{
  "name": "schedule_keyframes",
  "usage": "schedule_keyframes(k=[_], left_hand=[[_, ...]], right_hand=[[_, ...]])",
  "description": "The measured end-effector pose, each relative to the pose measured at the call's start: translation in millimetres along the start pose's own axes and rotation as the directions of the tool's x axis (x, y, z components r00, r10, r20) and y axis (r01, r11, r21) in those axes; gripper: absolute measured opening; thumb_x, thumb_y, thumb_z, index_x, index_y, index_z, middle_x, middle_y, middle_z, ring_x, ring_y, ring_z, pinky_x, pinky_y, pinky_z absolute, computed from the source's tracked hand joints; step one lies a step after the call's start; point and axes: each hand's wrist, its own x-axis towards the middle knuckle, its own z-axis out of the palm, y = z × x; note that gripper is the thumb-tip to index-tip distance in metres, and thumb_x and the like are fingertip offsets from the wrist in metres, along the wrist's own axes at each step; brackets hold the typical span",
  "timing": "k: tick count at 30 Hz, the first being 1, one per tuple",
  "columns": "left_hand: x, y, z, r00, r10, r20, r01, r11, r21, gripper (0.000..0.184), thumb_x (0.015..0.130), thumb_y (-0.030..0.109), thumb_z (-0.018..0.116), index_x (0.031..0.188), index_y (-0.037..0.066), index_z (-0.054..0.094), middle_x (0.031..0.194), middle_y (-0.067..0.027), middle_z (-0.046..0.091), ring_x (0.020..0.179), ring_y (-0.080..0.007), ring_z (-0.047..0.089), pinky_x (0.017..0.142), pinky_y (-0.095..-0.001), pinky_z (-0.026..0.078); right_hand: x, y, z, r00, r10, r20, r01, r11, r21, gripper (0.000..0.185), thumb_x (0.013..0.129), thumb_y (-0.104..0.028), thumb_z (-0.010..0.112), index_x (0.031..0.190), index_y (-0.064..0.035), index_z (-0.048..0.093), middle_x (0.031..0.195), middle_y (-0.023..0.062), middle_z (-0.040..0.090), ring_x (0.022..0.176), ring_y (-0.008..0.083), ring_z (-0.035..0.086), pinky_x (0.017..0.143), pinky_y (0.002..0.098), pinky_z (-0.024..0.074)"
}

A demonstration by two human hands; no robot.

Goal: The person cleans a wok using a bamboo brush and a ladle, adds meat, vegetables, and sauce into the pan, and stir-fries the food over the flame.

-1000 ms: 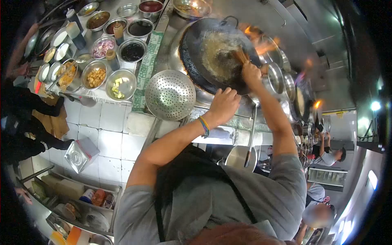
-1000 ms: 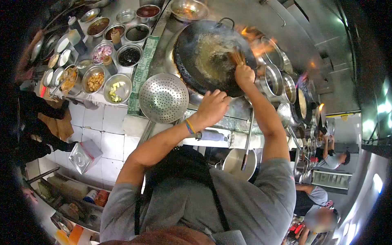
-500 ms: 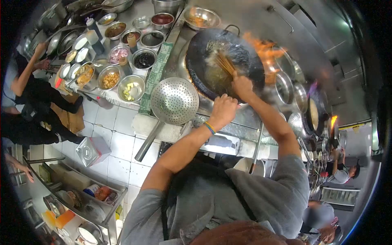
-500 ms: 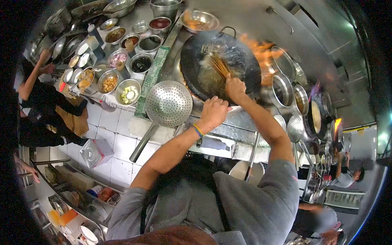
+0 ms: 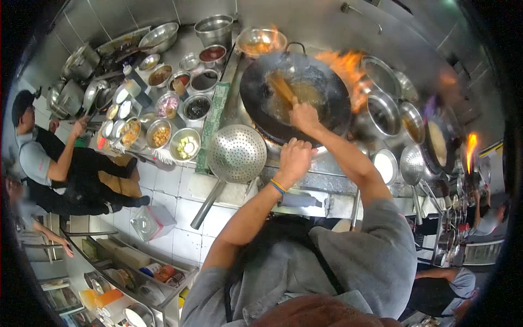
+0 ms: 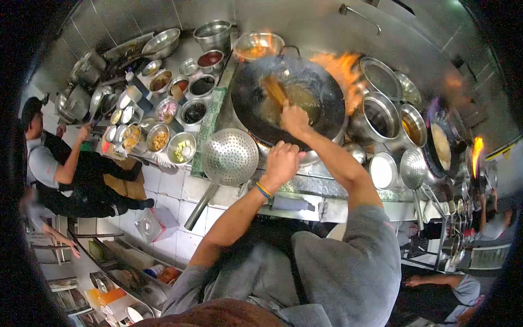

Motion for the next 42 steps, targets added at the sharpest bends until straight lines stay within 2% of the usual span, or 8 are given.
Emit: schedule_keyframes(k=[4, 9, 14, 25, 30, 34, 38, 42], left_hand=[[-4, 6, 2, 1.0, -0.002, 0.02, 0.002, 1.0, 0.026, 0.026, 0.086, 0.026, 0.064, 0.074, 0.003, 0.061, 0.078, -0.0132, 0.063, 0.082, -0.033, 0.058, 0.072, -0.0457, 0.047], [4, 2, 1, 1.0, 0.018, 0.005, -0.018, 0.999, 0.04, 0.025, 0.085, 0.026, 0.065, 0.074, 0.003, 0.06, 0.078, -0.0146, 0.062, 0.081, -0.0343, 0.058, 0.071, -0.0464, 0.046], [0, 8, 0, 1.0, 0.002, 0.03, -0.002, 1.0, -0.001, 0.025, 0.086, 0.024, 0.064, 0.075, 0.002, 0.06, 0.077, -0.0154, 0.062, 0.079, -0.035, 0.058, 0.071, -0.047, 0.047], [2, 4, 4, 1.0, 0.024, 0.01, -0.024, 0.999, 0.037, 0.024, 0.087, 0.024, 0.064, 0.075, 0.003, 0.061, 0.077, -0.0151, 0.062, 0.079, -0.0349, 0.058, 0.071, -0.0467, 0.047], [2, 8, -3, 0.999, -0.003, 0.049, 0.002, 1.0, 0.024, 0.025, 0.087, 0.024, 0.064, 0.074, 0.003, 0.06, 0.079, -0.0146, 0.062, 0.08, -0.0347, 0.057, 0.071, -0.0461, 0.047], [-1, 5, 1, 1.0, 0.014, -0.003, -0.013, 1.0, 0.028, 0.025, 0.086, 0.024, 0.064, 0.074, 0.003, 0.06, 0.078, -0.0154, 0.062, 0.079, -0.0349, 0.057, 0.072, -0.0464, 0.046], [0, 7, 3, 0.999, 0.02, -0.038, -0.02, 1.0, 0.003, 0.026, 0.086, 0.025, 0.064, 0.073, 0.003, 0.06, 0.075, -0.0157, 0.061, 0.078, -0.035, 0.057, 0.071, -0.0464, 0.046], [0, 3, 4, 0.997, 0.042, -0.064, -0.041, 0.999, 0.015, 0.027, 0.087, 0.025, 0.064, 0.072, 0.003, 0.059, 0.074, -0.0155, 0.061, 0.076, -0.035, 0.057, 0.069, -0.0465, 0.046]], right_hand=[[20, 20, -27, 0.987, 0.159, -0.025, -0.154, 0.978, 0.141, 0.04, 0.086, -0.028, 0.064, 0.114, 0.0003, 0.058, 0.091, 0.0273, 0.068, 0.091, 0.044, 0.067, 0.079, 0.0524, 0.0545], [-16, -25, -11, 0.976, -0.082, -0.2, 0.093, 0.995, 0.044, 0.043, 0.086, -0.029, 0.062, 0.12, -0.0023, 0.055, 0.089, 0.0264, 0.068, 0.085, 0.0452, 0.068, 0.077, 0.0521, 0.0551], [17, -7, -13, 0.982, 0.185, -0.028, -0.172, 0.953, 0.247, 0.044, 0.087, -0.031, 0.06, 0.12, -0.0025, 0.054, 0.097, 0.0278, 0.067, 0.094, 0.0454, 0.066, 0.082, 0.0533, 0.0533], [-11, -30, -8, 0.999, -0.033, 0.029, 0.027, 0.981, 0.19, 0.049, 0.087, -0.032, 0.062, 0.127, -0.0057, 0.052, 0.09, 0.0293, 0.067, 0.086, 0.0475, 0.066, 0.079, 0.0574, 0.052], [26, 9, -5, 0.984, 0.179, 0.006, -0.176, 0.96, 0.217, 0.054, 0.088, -0.032, 0.063, 0.131, -0.0033, 0.047, 0.099, 0.0305, 0.066, 0.097, 0.0461, 0.065, 0.086, 0.0555, 0.0507], [-9, -8, -15, 0.993, -0.1, 0.07, 0.091, 0.99, 0.112, 0.043, 0.09, -0.027, 0.059, 0.124, -0.0009, 0.05, 0.09, 0.0252, 0.068, 0.085, 0.0454, 0.067, 0.075, 0.0532, 0.0547], [28, 22, -8, 0.981, 0.149, -0.123, -0.125, 0.975, 0.185, 0.043, 0.087, -0.027, 0.062, 0.122, -0.0025, 0.052, 0.087, 0.0268, 0.068, 0.084, 0.045, 0.067, 0.075, 0.0552, 0.0535], [2, 4, -18, 0.992, -0.121, 0.033, 0.117, 0.986, 0.123, 0.041, 0.089, -0.027, 0.06, 0.122, -0.003, 0.052, 0.087, 0.026, 0.068, 0.084, 0.0444, 0.067, 0.073, 0.0535, 0.0542]])
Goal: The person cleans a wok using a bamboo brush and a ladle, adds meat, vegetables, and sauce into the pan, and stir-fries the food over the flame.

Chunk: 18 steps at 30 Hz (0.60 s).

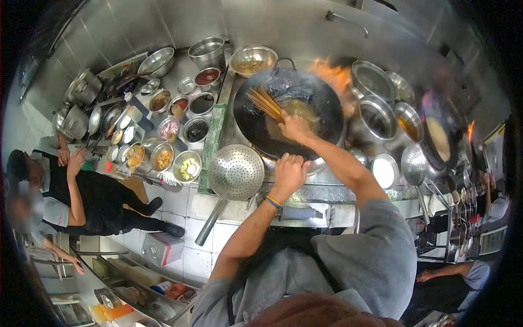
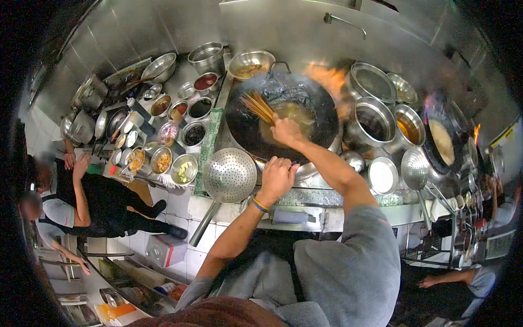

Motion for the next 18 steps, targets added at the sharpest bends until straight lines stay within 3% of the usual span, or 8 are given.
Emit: schedule_keyframes(k=[4, 8, 12, 16, 18], left_hand=[[0, 0, -1, 1.0, -0.006, -0.026, 0.005, 0.999, -0.036, 0.028, 0.087, 0.024, 0.063, 0.069, 0.003, 0.058, 0.072, -0.0156, 0.06, 0.074, -0.0352, 0.056, 0.068, -0.0472, 0.046], [1, -2, 0, 0.999, 0.005, -0.039, -0.006, 1.0, -0.031, 0.029, 0.087, 0.025, 0.064, 0.068, 0.003, 0.057, 0.071, -0.0155, 0.059, 0.073, -0.035, 0.056, 0.067, -0.0468, 0.045], [1, -3, 0, 1.0, 0.002, -0.031, -0.003, 1.0, -0.028, 0.029, 0.087, 0.025, 0.063, 0.068, 0.004, 0.057, 0.071, -0.015, 0.059, 0.073, -0.0347, 0.056, 0.067, -0.0459, 0.045], [2, -5, 0, 1.0, -0.007, -0.023, 0.006, 0.999, -0.043, 0.028, 0.087, 0.025, 0.063, 0.069, 0.004, 0.057, 0.072, -0.0145, 0.06, 0.074, -0.0345, 0.056, 0.068, -0.0456, 0.045], [5, -6, -2, 0.999, -0.009, -0.035, 0.008, 0.999, -0.033, 0.028, 0.087, 0.025, 0.063, 0.069, 0.004, 0.058, 0.072, -0.0144, 0.06, 0.074, -0.0341, 0.056, 0.068, -0.0455, 0.045]], right_hand=[[31, 34, 7, 0.937, 0.275, -0.217, -0.262, 0.961, 0.087, 0.046, 0.087, -0.03, 0.063, 0.123, -0.0036, 0.052, 0.084, 0.0277, 0.067, 0.083, 0.047, 0.066, 0.074, 0.0542, 0.0539], [7, 8, 9, 0.999, 0.028, -0.017, -0.028, 0.999, -0.029, 0.048, 0.088, -0.032, 0.062, 0.126, -0.0053, 0.051, 0.088, 0.0246, 0.068, 0.085, 0.0444, 0.067, 0.073, 0.0515, 0.0553], [29, 31, 11, 0.942, 0.224, -0.25, -0.215, 0.974, 0.065, 0.054, 0.087, -0.033, 0.062, 0.13, -0.0019, 0.048, 0.083, 0.0283, 0.067, 0.081, 0.0475, 0.066, 0.076, 0.0556, 0.0534], [-3, -9, 13, 1.0, 0.016, -0.027, -0.016, 1.0, -0.002, 0.049, 0.087, -0.031, 0.063, 0.124, -0.0015, 0.051, 0.091, 0.0272, 0.067, 0.088, 0.0478, 0.065, 0.078, 0.054, 0.0534], [16, 4, 7, 0.99, 0.106, -0.092, -0.101, 0.993, 0.061, 0.045, 0.087, -0.029, 0.063, 0.122, -0.0017, 0.052, 0.092, 0.028, 0.067, 0.089, 0.0477, 0.065, 0.08, 0.0539, 0.053]])
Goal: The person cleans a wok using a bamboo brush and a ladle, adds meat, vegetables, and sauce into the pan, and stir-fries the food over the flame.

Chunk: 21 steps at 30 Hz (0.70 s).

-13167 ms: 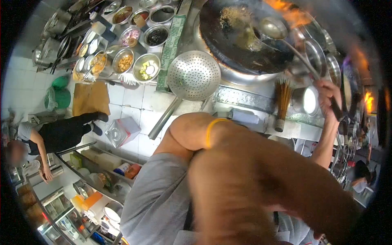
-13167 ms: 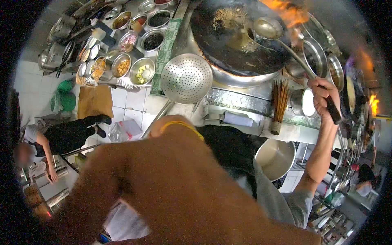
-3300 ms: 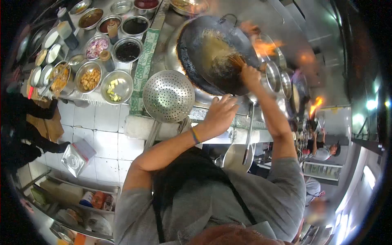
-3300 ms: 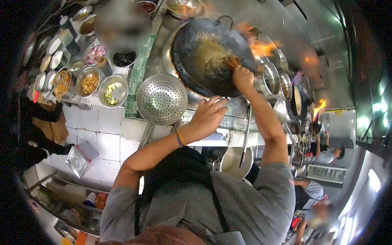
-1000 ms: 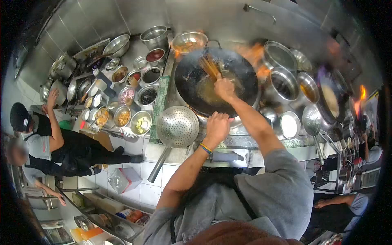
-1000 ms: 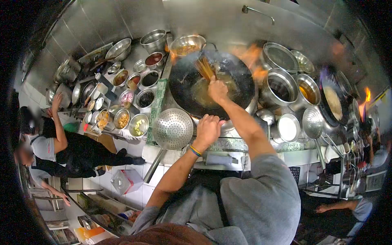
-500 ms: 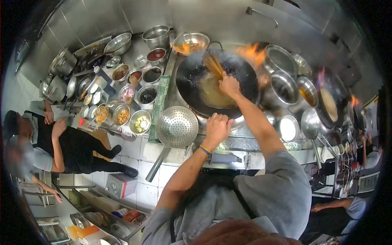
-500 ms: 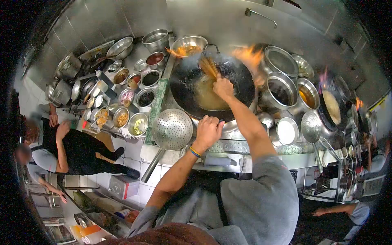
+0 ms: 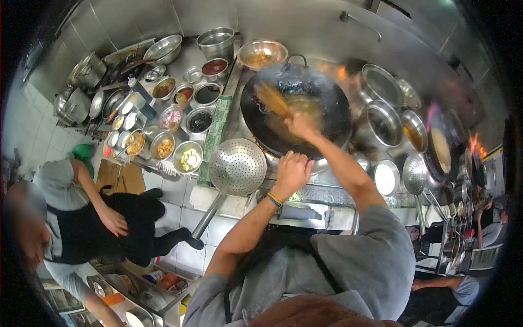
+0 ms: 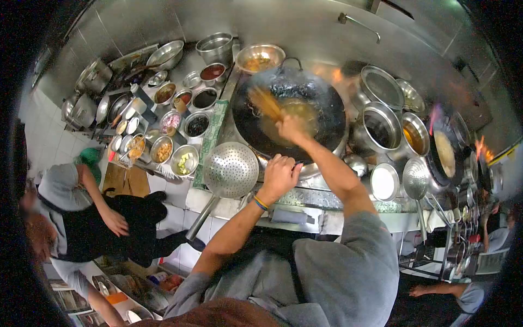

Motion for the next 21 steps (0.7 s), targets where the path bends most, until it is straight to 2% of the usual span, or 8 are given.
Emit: schedule_keyframes(k=[2, 6, 7, 9, 12, 15, 19, 21], left_hand=[[-3, 2, 2, 1.0, 0.01, -0.001, -0.01, 1.0, 0.009, 0.028, 0.087, 0.025, 0.063, 0.069, 0.004, 0.058, 0.073, -0.0143, 0.06, 0.075, -0.0334, 0.056, 0.068, -0.0452, 0.045], [-1, 1, 3, 1.0, -0.002, 0.022, 0.002, 1.0, 0.0, 0.028, 0.086, 0.026, 0.064, 0.069, 0.004, 0.058, 0.073, -0.0144, 0.061, 0.076, -0.0332, 0.056, 0.068, -0.045, 0.046], [-3, 0, 5, 1.0, 0.003, 0.014, -0.003, 1.0, -0.006, 0.028, 0.086, 0.026, 0.064, 0.07, 0.004, 0.058, 0.073, -0.0144, 0.06, 0.076, -0.0333, 0.056, 0.068, -0.0451, 0.046], [1, -4, 2, 1.0, 0.014, -0.015, -0.014, 1.0, 0.001, 0.028, 0.086, 0.025, 0.064, 0.07, 0.004, 0.058, 0.072, -0.0145, 0.06, 0.075, -0.0335, 0.056, 0.067, -0.0453, 0.045], [-3, 3, 2, 1.0, -0.002, 0.017, 0.002, 1.0, 0.0, 0.027, 0.086, 0.025, 0.064, 0.071, 0.003, 0.058, 0.074, -0.0141, 0.06, 0.077, -0.0333, 0.056, 0.069, -0.0456, 0.045], [-2, 2, 1, 0.998, -0.006, 0.057, 0.005, 1.0, 0.003, 0.027, 0.086, 0.025, 0.064, 0.072, 0.003, 0.058, 0.075, -0.0137, 0.06, 0.079, -0.033, 0.055, 0.07, -0.0456, 0.045], [-6, -3, 1, 1.0, 0.006, 0.029, -0.006, 1.0, -0.006, 0.025, 0.087, 0.024, 0.064, 0.073, 0.004, 0.058, 0.076, -0.0141, 0.059, 0.08, -0.0334, 0.055, 0.071, -0.0456, 0.045], [-5, -1, 1, 1.0, 0.017, 0.019, -0.018, 1.0, 0.003, 0.025, 0.087, 0.024, 0.063, 0.073, 0.004, 0.058, 0.077, -0.0143, 0.059, 0.081, -0.0336, 0.054, 0.071, -0.0457, 0.044]], right_hand=[[14, 6, -3, 0.98, 0.189, -0.067, -0.18, 0.977, 0.113, 0.038, 0.088, -0.028, 0.061, 0.115, -0.0025, 0.056, 0.094, 0.0293, 0.067, 0.092, 0.0481, 0.065, 0.082, 0.055, 0.0514], [-6, -11, 12, 0.994, -0.105, 0.024, 0.101, 0.987, 0.126, 0.044, 0.087, -0.033, 0.062, 0.122, -0.0069, 0.057, 0.097, 0.0312, 0.066, 0.096, 0.0512, 0.062, 0.084, 0.0562, 0.0498], [-28, -24, -9, 0.978, -0.145, 0.149, 0.093, 0.946, 0.312, 0.048, 0.086, -0.034, 0.062, 0.128, -0.0122, 0.057, 0.097, 0.0297, 0.067, 0.095, 0.0515, 0.062, 0.085, 0.0553, 0.0496], [-41, -16, -18, 0.956, -0.289, 0.049, 0.269, 0.931, 0.245, 0.05, 0.085, -0.033, 0.063, 0.131, -0.0124, 0.056, 0.098, 0.0277, 0.068, 0.092, 0.0507, 0.063, 0.085, 0.0538, 0.0502], [6, 5, -25, 0.978, 0.029, 0.208, -0.038, 0.999, 0.037, 0.049, 0.081, -0.033, 0.068, 0.121, -0.0036, 0.062, 0.091, 0.0261, 0.069, 0.087, 0.0489, 0.065, 0.08, 0.0528, 0.0531], [10, -7, -7, 0.996, 0.092, -0.013, -0.092, 0.996, 0.014, 0.052, 0.081, -0.035, 0.068, 0.12, -0.0025, 0.06, 0.088, 0.028, 0.068, 0.084, 0.0493, 0.066, 0.076, 0.0536, 0.0539], [-52, -26, -35, 0.962, -0.212, 0.173, 0.212, 0.977, 0.015, 0.046, 0.082, -0.031, 0.067, 0.121, -0.0066, 0.06, 0.091, 0.0267, 0.069, 0.09, 0.0426, 0.067, 0.086, 0.0536, 0.0509], [-24, -3, -32, 0.986, -0.137, 0.095, 0.145, 0.986, -0.082, 0.044, 0.082, -0.031, 0.068, 0.119, -0.007, 0.063, 0.095, 0.0254, 0.069, 0.092, 0.0404, 0.068, 0.087, 0.0527, 0.0504]])
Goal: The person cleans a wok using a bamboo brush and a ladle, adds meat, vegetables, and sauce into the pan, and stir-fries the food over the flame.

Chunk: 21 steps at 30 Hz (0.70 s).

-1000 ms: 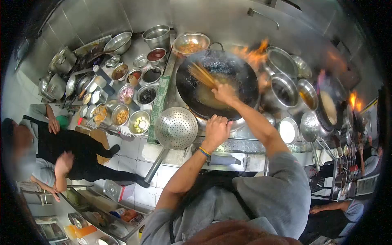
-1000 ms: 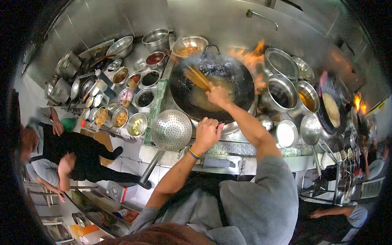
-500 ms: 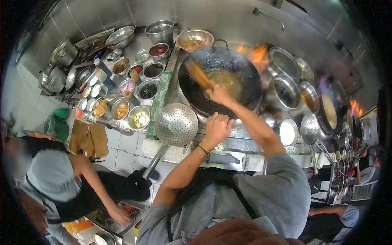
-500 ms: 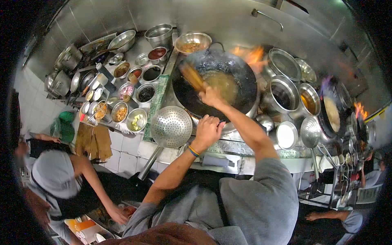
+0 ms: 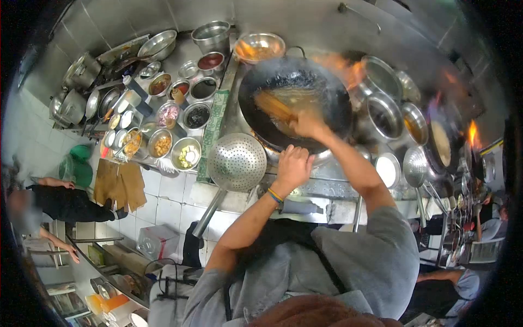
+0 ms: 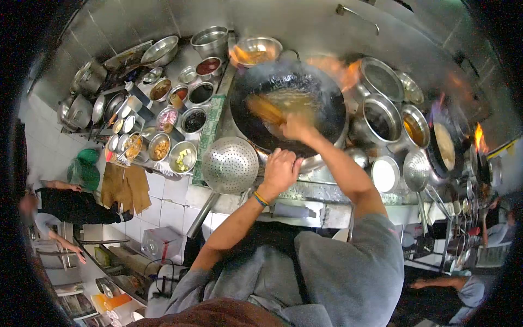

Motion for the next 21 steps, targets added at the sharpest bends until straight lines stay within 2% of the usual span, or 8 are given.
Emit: schedule_keyframes(k=[1, 2, 5, 8, 13, 15, 17, 21], left_hand=[[0, 1, 0, 1.0, -0.005, 0.011, 0.005, 1.0, -0.003, 0.025, 0.087, 0.024, 0.063, 0.074, 0.004, 0.058, 0.077, -0.0142, 0.058, 0.081, -0.0337, 0.054, 0.072, -0.0459, 0.044], [0, 2, 0, 1.0, -0.006, 0.019, 0.006, 1.0, -0.016, 0.024, 0.087, 0.024, 0.063, 0.075, 0.004, 0.058, 0.077, -0.0141, 0.058, 0.081, -0.0335, 0.054, 0.072, -0.0459, 0.044], [-1, -1, -3, 0.999, -0.009, 0.034, 0.01, 0.999, -0.042, 0.022, 0.086, 0.022, 0.064, 0.077, 0.003, 0.058, 0.079, -0.0142, 0.057, 0.082, -0.0333, 0.053, 0.073, -0.0458, 0.043], [-4, -6, -2, 0.999, 0.005, 0.046, -0.001, 0.997, -0.081, 0.019, 0.085, 0.019, 0.065, 0.081, 0.002, 0.057, 0.085, -0.0152, 0.056, 0.084, -0.0334, 0.051, 0.073, -0.0456, 0.043], [-9, 4, -6, 0.992, -0.035, 0.121, 0.045, 0.996, -0.076, 0.023, 0.084, 0.014, 0.065, 0.101, -0.001, 0.058, 0.103, -0.0179, 0.054, 0.094, -0.0355, 0.049, 0.081, -0.046, 0.044], [-12, 6, -11, 0.997, 0.021, 0.072, -0.009, 0.987, -0.163, 0.034, 0.083, 0.012, 0.065, 0.113, -0.001, 0.056, 0.112, -0.019, 0.053, 0.106, -0.0375, 0.048, 0.09, -0.0462, 0.043], [-23, 2, -30, 0.996, 0.042, 0.077, -0.024, 0.975, -0.221, 0.046, 0.084, 0.01, 0.066, 0.127, -0.001, 0.054, 0.127, -0.0208, 0.052, 0.124, -0.0413, 0.045, 0.103, -0.0464, 0.04], [-81, -20, -86, 0.994, -0.099, 0.053, 0.11, 0.956, -0.273, 0.043, 0.083, 0.01, 0.067, 0.124, 0.0, 0.058, 0.129, -0.0222, 0.053, 0.122, -0.0425, 0.048, 0.102, -0.0476, 0.04]], right_hand=[[13, 13, 1, 0.998, 0.042, -0.036, -0.043, 0.998, -0.04, 0.044, 0.082, -0.03, 0.068, 0.118, -0.0073, 0.064, 0.097, 0.0247, 0.069, 0.093, 0.0393, 0.068, 0.088, 0.0523, 0.0501], [22, 8, -3, 0.954, 0.296, 0.043, -0.297, 0.954, 0.047, 0.045, 0.082, -0.03, 0.068, 0.12, -0.0068, 0.062, 0.098, 0.0251, 0.069, 0.094, 0.0388, 0.068, 0.089, 0.0526, 0.0499], [27, -4, 14, 0.976, 0.206, 0.063, -0.205, 0.979, -0.018, 0.048, 0.083, -0.028, 0.067, 0.125, -0.0064, 0.058, 0.098, 0.0245, 0.069, 0.095, 0.0397, 0.067, 0.087, 0.0512, 0.0513], [-31, -18, -6, 0.982, -0.166, 0.084, 0.165, 0.986, 0.028, 0.053, 0.082, -0.028, 0.068, 0.128, -0.0065, 0.055, 0.098, 0.0231, 0.07, 0.095, 0.0406, 0.067, 0.086, 0.0488, 0.0531], [19, 13, -20, 0.972, 0.169, 0.16, -0.153, 0.982, -0.107, 0.044, 0.082, -0.026, 0.066, 0.12, -0.0057, 0.06, 0.097, 0.0244, 0.069, 0.091, 0.0434, 0.067, 0.083, 0.048, 0.0544], [22, -1, -2, 0.98, 0.188, 0.057, -0.184, 0.98, -0.081, 0.043, 0.082, -0.026, 0.065, 0.12, -0.0059, 0.06, 0.096, 0.0244, 0.069, 0.091, 0.043, 0.068, 0.083, 0.0477, 0.0546], [11, -11, 3, 0.987, 0.127, 0.101, -0.122, 0.991, -0.054, 0.041, 0.084, -0.026, 0.064, 0.119, -0.0041, 0.059, 0.092, 0.0239, 0.069, 0.092, 0.0424, 0.068, 0.083, 0.0467, 0.0551], [-50, -20, -53, 0.972, -0.029, 0.234, 0.062, 0.989, -0.136, 0.04, 0.085, -0.025, 0.062, 0.117, -0.0014, 0.059, 0.091, 0.0226, 0.07, 0.09, 0.0414, 0.069, 0.082, 0.0471, 0.0556]])
